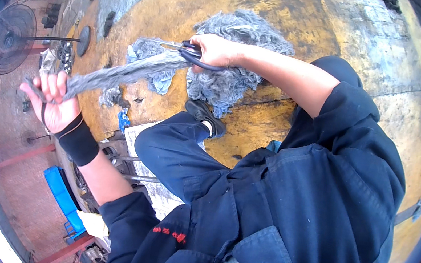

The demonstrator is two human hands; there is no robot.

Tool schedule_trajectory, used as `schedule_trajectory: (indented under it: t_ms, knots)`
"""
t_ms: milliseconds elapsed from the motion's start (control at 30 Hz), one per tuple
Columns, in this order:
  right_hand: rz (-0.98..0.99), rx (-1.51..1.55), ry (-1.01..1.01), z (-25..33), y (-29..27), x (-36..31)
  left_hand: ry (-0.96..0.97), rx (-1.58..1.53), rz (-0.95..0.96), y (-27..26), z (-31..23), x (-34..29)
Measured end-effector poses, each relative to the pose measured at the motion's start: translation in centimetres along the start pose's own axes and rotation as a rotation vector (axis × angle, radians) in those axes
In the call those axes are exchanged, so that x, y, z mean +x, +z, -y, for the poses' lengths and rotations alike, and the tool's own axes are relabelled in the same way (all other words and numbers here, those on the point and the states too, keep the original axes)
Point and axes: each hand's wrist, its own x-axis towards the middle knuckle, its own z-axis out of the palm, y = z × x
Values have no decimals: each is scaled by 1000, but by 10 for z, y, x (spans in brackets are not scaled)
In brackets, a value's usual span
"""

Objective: The person uses scissors to cut pieces of grey fibrous material from a large pile on the floor.

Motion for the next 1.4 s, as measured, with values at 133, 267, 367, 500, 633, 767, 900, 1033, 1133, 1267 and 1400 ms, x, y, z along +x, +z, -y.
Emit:
schedule_trajectory:
  t_ms: [133,267,367,500,633,767,900,1033,1133,1267,1400]
  knots:
    - [-105,-88,24,3,-16,-4,8,44,-127,-23,-5,-14]
    - [-26,273,44,23,-25,-20,176,717,-222,-67,51,-31]
    - [52,464,74,32,-28,-26,-199,808,-42,-72,152,-62]
    - [154,808,72,45,-22,-35,-438,548,104,-36,248,-101]
    - [144,720,182,50,-32,-44,-549,144,-345,5,285,-105]
    - [-109,431,211,44,-43,-36,-561,200,-164,-43,253,-109]
    - [-108,116,128,13,-48,-30,-537,40,-158,-49,192,-98]
    - [77,184,9,10,-5,-30,-524,-63,-118,-51,169,-100]
    - [156,155,-69,-2,19,-20,-537,-70,-75,-37,160,-99]
    - [256,-35,39,10,12,-26,-538,10,-100,-53,134,-90]
    - [241,67,183,7,-22,-30,-368,115,-198,-120,75,-80]
